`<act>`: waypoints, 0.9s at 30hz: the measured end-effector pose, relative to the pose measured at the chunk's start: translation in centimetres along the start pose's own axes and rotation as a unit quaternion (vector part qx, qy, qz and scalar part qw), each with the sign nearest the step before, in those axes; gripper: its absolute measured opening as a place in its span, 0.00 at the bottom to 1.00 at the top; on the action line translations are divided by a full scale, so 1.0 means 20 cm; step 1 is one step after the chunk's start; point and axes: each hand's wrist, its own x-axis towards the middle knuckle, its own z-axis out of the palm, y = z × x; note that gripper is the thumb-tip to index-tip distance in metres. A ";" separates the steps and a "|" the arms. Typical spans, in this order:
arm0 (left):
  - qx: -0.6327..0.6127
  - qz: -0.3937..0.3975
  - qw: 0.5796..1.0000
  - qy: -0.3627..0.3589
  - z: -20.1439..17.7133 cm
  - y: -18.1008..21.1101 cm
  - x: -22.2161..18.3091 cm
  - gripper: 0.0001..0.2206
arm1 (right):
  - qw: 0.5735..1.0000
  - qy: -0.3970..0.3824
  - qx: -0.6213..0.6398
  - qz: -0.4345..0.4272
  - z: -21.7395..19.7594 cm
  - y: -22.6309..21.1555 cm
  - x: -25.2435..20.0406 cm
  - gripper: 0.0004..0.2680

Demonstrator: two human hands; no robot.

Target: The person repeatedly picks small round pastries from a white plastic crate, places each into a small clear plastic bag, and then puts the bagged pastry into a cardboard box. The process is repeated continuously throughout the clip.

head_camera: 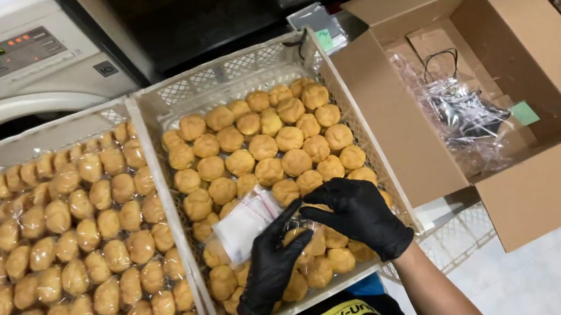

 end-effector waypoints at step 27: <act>-0.101 -0.026 0.989 -0.105 0.19 -0.01 0.05 0.30 | 0.886 0.180 0.230 0.361 -0.42 0.33 -0.17 0.07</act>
